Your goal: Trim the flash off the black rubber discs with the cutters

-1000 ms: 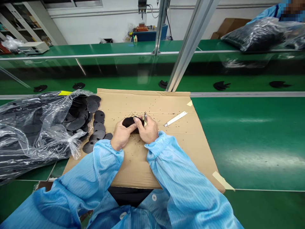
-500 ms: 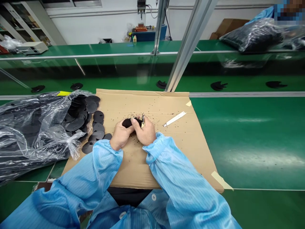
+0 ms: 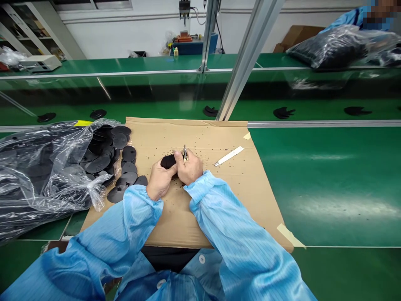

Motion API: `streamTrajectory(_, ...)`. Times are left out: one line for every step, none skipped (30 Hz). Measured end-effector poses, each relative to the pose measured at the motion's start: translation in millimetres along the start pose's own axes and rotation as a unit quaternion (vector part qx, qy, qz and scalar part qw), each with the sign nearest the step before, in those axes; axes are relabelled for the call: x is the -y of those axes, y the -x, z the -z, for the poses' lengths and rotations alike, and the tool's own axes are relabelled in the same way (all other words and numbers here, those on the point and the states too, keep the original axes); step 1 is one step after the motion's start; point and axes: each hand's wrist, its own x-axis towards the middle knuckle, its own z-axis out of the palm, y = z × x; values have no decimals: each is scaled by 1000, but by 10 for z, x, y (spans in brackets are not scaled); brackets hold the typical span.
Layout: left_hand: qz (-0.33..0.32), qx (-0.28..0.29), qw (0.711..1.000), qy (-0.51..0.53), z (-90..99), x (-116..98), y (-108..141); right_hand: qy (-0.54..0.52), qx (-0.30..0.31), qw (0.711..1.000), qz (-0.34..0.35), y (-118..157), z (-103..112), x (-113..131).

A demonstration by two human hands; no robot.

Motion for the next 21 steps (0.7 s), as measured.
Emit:
streamTrajectory(5, -1, 1000, 5, -4, -3, 0, 3, 0, 1000, -3, -3, -4, 3)
streamTrajectory(10, -4, 1000, 9, -8, -8, -1, 5, 1, 1000, -7, -5, -7, 6)
streamTrajectory(16, -8, 1000, 14, -13, -16, -3, 3, 4, 1000, -10, -5, -8, 8)
streamTrajectory(21, -13, 999, 21, -17, -27, -6, -6, 9, 1000, -11, -3, -7, 8)
streamTrajectory(25, -16, 999, 32, -20, -42, -12, -21, 17, 1000, -6, 0, -1, 5)
streamTrajectory(29, -15, 998, 49, -20, -59, -19, -43, 24, 999, 3, 4, 9, -2)
streamTrajectory(33, -10, 997, 70, -17, -77, -27, -68, 26, 997, 13, 9, 26, -13)
streamTrajectory(40, -3, 995, 93, -10, -96, -37, -95, 22, 995, 21, 12, 48, -28)
streamTrajectory(50, 5, 992, 114, -1, -113, -47, -118, 13, 993, 23, 14, 75, -45)
streamTrajectory(61, 10, 989, 132, 10, -129, -57, -137, 4, 990, 18, 13, 106, -63)
streamTrajectory(72, 13, 987, 144, 21, -142, -66, -150, 0, 989, 8, 9, 138, -78)
streamTrajectory(80, 14, 985, 152, 31, -151, -73, -159, 6, 987, -3, 2, 169, -90)
streamTrajectory(82, 16, 984, 157, 39, -159, -77, -162, 22, 987, -10, -6, 197, -98)
streamTrajectory(79, 20, 984, 160, 44, -163, -79, -158, 44, 986, -11, -15, 220, -102)
streamTrajectory(73, 27, 984, 160, 47, -166, -77, -150, 67, 986, -8, -25, 236, -104)
streamTrajectory(66, 39, 984, 159, 48, -168, -73, -140, 84, 986, -2, -33, 246, -104)
streamTrajectory(61, 52, 984, 157, 48, -167, -68, -133, 94, 987, 4, -41, 250, -105)
streamTrajectory(56, 64, 984, 155, 47, -166, -63, -131, 99, 986, 8, -47, 249, -108)
streamTrajectory(53, 71, 985, 151, 46, -164, -57, -135, 100, 986, 9, -51, 244, -115)
streamTrajectory(50, 73, 985, 145, 45, -160, -53, -145, 99, 984, 7, -54, 236, -123)
streamTrajectory(48, 70, 987, 138, 44, -156, -51, -156, 97, 983, 2, -54, 225, -134)
